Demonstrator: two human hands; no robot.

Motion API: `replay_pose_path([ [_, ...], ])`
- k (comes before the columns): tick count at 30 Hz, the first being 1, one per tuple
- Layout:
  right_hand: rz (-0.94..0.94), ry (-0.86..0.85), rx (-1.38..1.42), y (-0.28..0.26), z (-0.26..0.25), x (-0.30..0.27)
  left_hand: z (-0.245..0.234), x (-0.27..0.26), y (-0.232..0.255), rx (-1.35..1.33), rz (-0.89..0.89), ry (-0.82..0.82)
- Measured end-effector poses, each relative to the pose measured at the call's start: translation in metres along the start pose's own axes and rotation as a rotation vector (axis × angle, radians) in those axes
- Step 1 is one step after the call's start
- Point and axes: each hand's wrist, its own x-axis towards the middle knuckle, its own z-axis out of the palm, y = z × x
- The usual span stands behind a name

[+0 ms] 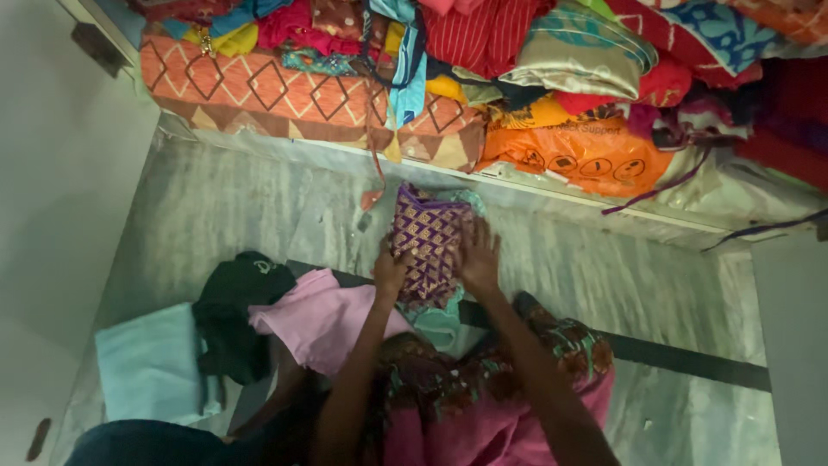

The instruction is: The person sits on the floor and folds two garments by hand. First, a pink patterned top is smoothed and folded into a compact rectangle. Then a purple patterned cloth is unfolded, smoothed, and folded similarly. The folded items are placed on a small pile on the floor.

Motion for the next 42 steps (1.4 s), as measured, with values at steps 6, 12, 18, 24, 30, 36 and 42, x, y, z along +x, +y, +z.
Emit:
replay_pose_path([
  [6, 0.27, 0.422, 0.442, 0.065, -0.003, -0.014, -0.026, 0.017, 0.046, -0.35, -0.028, -0.328],
  [12, 0.68, 0.618, 1.103, 0.099, -0.043, -0.01, -0.049, 0.058, 0.105, -0.145, -0.022, -0.966],
  [18, 0.398, 0.532, 0.764, 0.046, -0.053, -0.01, 0.004, 0.087, 0.107, 0.533, 0.427, -0.788],
  [24, -0.004, 0.316, 0.35, -0.005, -0.053, -0.017, 0.052, -0.012, 0.126, 0.587, 0.688, 0.023],
  [30, -0.264, 0.18, -0.511, -0.026, -0.007, -0.017, 0.077, -0.065, 0.127, 0.665, 0.744, -0.021],
  [36, -0.117, 0.09, 0.115, -0.006, 0.023, -0.036, 0.064, -0.06, 0.095, 0.745, 0.633, -0.063],
  [42, 0.003, 0.053, -0.002, -0.008, 0.022, -0.047, 0.049, -0.056, 0.089, 0.885, 0.657, 0.017],
])
